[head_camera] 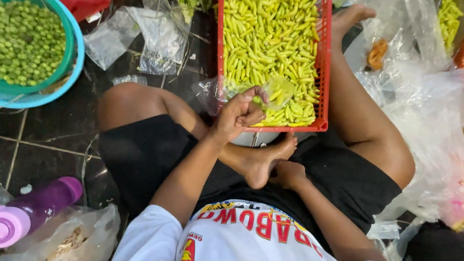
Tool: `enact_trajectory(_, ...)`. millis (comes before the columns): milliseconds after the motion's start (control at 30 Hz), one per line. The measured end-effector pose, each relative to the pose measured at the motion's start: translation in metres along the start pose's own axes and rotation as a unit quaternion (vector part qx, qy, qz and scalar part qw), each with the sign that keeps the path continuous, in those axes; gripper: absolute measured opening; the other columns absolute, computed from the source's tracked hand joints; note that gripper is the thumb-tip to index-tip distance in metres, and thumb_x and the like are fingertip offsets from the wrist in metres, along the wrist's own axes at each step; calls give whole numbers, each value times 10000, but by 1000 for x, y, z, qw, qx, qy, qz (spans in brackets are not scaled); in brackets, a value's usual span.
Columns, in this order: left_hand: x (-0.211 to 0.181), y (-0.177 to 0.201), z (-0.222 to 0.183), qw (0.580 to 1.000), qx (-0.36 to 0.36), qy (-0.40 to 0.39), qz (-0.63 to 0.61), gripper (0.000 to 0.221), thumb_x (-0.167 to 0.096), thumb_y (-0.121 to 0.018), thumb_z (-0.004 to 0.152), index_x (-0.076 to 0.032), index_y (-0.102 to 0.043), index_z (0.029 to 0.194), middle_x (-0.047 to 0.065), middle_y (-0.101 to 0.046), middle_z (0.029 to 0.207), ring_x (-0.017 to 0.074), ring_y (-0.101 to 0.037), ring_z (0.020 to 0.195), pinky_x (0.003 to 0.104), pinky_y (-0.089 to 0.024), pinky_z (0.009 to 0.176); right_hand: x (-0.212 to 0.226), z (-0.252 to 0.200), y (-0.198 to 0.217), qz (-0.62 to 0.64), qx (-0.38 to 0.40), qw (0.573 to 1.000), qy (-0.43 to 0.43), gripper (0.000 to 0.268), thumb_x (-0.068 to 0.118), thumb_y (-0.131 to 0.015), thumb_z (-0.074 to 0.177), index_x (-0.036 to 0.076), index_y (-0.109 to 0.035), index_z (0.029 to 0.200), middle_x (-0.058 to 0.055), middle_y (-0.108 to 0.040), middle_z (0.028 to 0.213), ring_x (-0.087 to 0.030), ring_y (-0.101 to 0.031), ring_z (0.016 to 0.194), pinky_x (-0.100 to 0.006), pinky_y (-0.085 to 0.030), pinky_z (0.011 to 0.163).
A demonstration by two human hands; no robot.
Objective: A person sitting on the floor picks small green peppers from a crate and places them into small plastic bags for packaging.
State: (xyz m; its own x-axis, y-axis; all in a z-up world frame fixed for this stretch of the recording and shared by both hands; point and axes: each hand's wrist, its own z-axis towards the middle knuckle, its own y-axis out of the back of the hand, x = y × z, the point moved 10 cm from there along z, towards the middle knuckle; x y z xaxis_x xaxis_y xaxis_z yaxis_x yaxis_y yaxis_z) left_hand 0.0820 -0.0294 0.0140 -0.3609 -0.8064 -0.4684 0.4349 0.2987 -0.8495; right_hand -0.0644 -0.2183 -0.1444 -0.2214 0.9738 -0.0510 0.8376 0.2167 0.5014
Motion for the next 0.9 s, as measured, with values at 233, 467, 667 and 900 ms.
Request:
enact_trajectory(233, 4, -1, 0, 1000, -1, 4, -3, 346, -348, -391, 990, -91, -496, 1198, -97, -240, 442, 15, -199, 383, 171, -260, 505, -21, 56, -50, -73, -119, 990, -29, 540, 675, -596, 823, 181, -769, 958, -6, -761, 890, -259, -735, 929, -429, -523, 795)
enact_trajectory(467, 7, 7, -2, 1000, -17, 3, 3, 342, -342, -393, 985, -99, -503, 1200, -99, -234, 436, 12, -197, 371, 164, -256, 498, -37, 37, -17, -125, -262, 957, -8, 427, 500, -535, 854, 159, -778, 942, 4, -751, 836, -241, -728, 865, -398, -540, 701)
enact_trajectory(667, 10, 4, -1, 1000, -22, 7, -7, 331, -321, -403, 978, -93, -496, 1199, -90, -246, 431, 15, -201, 363, 165, -253, 482, -10, -170, 212, 26, -392, 916, 85, 255, 348, -641, 934, 132, -771, 970, -92, -734, 856, -321, -719, 919, -425, -592, 736)
enact_trajectory(900, 13, 1, -2, 1000, -22, 16, -9, 365, -314, -420, 970, -68, -476, 1233, -96, -251, 442, -1, -211, 350, 153, -231, 445, 35, -210, 306, 46, -573, 793, 200, 61, 176, -743, 966, 136, -751, 1012, 7, -537, 731, -228, -624, 751, -290, -517, 616)
